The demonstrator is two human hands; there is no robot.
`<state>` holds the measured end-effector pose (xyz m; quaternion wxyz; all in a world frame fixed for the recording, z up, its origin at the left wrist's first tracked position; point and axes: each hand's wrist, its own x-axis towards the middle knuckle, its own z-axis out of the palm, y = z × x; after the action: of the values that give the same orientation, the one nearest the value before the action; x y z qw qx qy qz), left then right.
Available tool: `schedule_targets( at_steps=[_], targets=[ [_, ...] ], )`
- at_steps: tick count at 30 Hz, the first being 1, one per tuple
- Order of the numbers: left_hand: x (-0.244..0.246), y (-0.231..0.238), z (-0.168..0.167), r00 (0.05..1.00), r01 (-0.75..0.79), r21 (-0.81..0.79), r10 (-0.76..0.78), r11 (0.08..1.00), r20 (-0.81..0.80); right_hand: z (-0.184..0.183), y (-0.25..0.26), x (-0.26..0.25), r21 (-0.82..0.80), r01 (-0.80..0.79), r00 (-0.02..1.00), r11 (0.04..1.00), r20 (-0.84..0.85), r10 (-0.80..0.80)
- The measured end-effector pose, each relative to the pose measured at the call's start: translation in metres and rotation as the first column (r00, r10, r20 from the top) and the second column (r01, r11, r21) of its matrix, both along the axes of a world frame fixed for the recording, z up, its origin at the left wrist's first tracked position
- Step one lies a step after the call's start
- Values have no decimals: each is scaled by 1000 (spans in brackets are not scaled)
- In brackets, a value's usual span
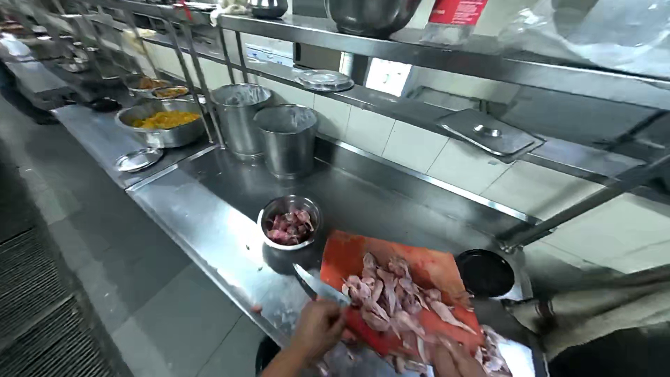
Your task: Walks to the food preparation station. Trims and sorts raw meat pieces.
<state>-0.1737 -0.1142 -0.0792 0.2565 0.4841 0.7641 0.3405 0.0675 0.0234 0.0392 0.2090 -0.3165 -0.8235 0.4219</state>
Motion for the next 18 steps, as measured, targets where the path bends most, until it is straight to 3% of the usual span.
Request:
schedule_targets(
  at_steps=[4,7,9,13,15,18],
  targets=[
    [-78,-57,-17,983,-40,24,35,999,179,13,-5,-139,-106,-63,998,992,3,64],
    [-127,-76,-18,984,1,-49,8,999,179,-8,10,-217,-191,-65,982,979,162,97],
    [-152,-85,-19,985,49,-59,-39,997,166,-23,14,-222,-124,57,944,991,328,-13],
    [-181,-84,-25,974,123,-104,-101,987,202,-45,16,-161,72,331,803,941,502,-321],
    [-185,-78,-26,970,168,-160,-134,973,204,-54,10,-139,88,380,692,921,634,-346],
    [-178,-60,-17,948,285,-205,-244,936,203,-63,-7,-144,81,419,532,904,785,-317]
  ],
)
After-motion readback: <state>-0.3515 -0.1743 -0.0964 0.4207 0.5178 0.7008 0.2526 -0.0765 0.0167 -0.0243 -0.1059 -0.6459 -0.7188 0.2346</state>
